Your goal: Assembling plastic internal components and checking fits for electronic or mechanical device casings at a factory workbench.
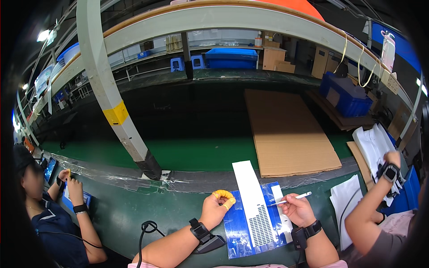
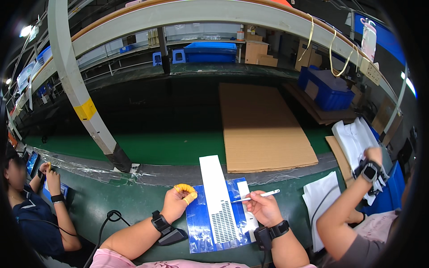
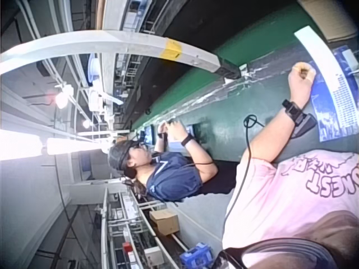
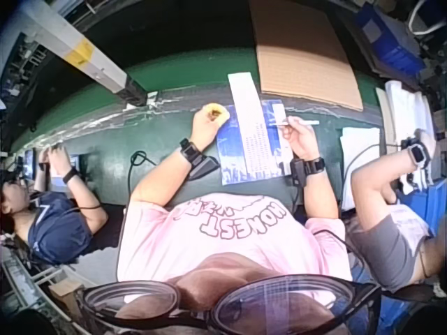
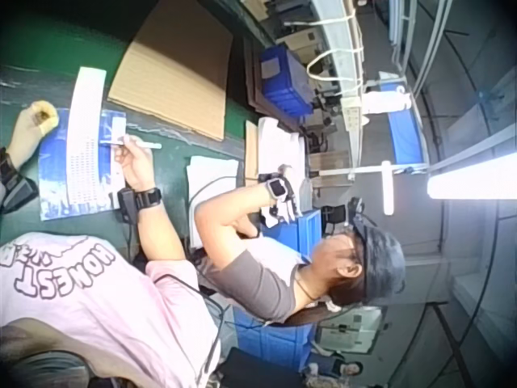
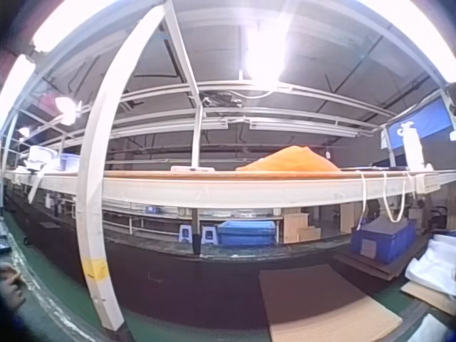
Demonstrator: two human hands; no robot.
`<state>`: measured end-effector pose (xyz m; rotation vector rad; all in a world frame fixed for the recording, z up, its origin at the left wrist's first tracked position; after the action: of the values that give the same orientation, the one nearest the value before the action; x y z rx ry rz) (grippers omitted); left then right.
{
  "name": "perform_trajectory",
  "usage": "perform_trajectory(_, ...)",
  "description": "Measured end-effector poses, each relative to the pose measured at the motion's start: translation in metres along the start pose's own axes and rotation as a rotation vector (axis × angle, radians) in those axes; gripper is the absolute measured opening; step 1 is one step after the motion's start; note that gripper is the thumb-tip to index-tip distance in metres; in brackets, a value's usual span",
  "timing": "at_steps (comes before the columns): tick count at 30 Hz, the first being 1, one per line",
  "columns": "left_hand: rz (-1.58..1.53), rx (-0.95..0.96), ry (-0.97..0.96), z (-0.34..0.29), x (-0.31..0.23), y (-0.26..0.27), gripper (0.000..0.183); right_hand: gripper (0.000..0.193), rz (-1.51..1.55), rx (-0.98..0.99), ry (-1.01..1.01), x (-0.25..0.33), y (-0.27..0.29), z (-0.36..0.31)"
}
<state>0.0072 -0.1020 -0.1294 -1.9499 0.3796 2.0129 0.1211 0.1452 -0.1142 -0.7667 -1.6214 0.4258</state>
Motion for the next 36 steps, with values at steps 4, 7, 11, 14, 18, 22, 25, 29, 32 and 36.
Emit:
perform_trajectory(4, 0.016, 0.001, -0.023, 0.001, 0.0, -0.001, 0.011, 0.013, 0.003, 0.004, 0.004, 0.0, 0.001, 0.0)
perform_trajectory(7, -0.003, -0.007, -0.023, 0.001, 0.001, 0.001, 0.01, 0.012, -0.007, 0.008, 0.018, 0.003, -0.001, -0.005)
perform_trajectory(11, -0.118, -0.006, 0.006, 0.0, -0.001, 0.0, 0.008, 0.011, -0.051, -0.024, 0.037, 0.001, 0.0, -0.003)
perform_trajectory(14, -0.127, -0.003, 0.036, -0.002, -0.005, 0.0, 0.007, 0.011, -0.05, -0.017, 0.031, 0.002, 0.0, -0.002)
perform_trajectory(18, -0.133, -0.008, 0.037, -0.003, -0.01, 0.0, 0.009, 0.01, -0.043, -0.021, 0.023, 0.002, 0.001, -0.003)
perform_trajectory(22, -0.141, -0.002, 0.024, -0.002, -0.01, 0.0, 0.012, 0.01, -0.045, -0.017, 0.024, 0.002, 0.001, -0.002)
perform_trajectory(25, -0.128, -0.008, 0.028, -0.002, -0.005, 0.001, 0.012, 0.01, -0.043, -0.014, 0.026, 0.002, -0.002, -0.003)
perform_trajectory(29, -0.086, -0.001, 0.018, -0.001, -0.002, 0.001, 0.012, 0.01, -0.044, -0.013, 0.024, 0.002, 0.0, -0.003)
perform_trajectory(32, -0.051, 0.005, -0.018, 0.0, 0.003, 0.0, 0.013, 0.01, -0.044, -0.016, 0.023, 0.002, 0.0, -0.003)
perform_trajectory(36, -0.05, -0.004, -0.035, 0.001, 0.004, 0.0, 0.013, 0.014, -0.064, -0.03, 0.037, 0.002, -0.002, -0.004)
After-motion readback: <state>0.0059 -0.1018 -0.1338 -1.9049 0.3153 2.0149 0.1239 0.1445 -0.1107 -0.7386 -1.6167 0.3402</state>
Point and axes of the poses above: each hand's wrist, its own z-axis towards the middle knuckle, its own y-axis out of the back of the hand, x = y × z, the point moved 3 cm from there along z, towards the middle knuckle, and after that the axes turned 2 degrees about y, right-handed, at the moved point
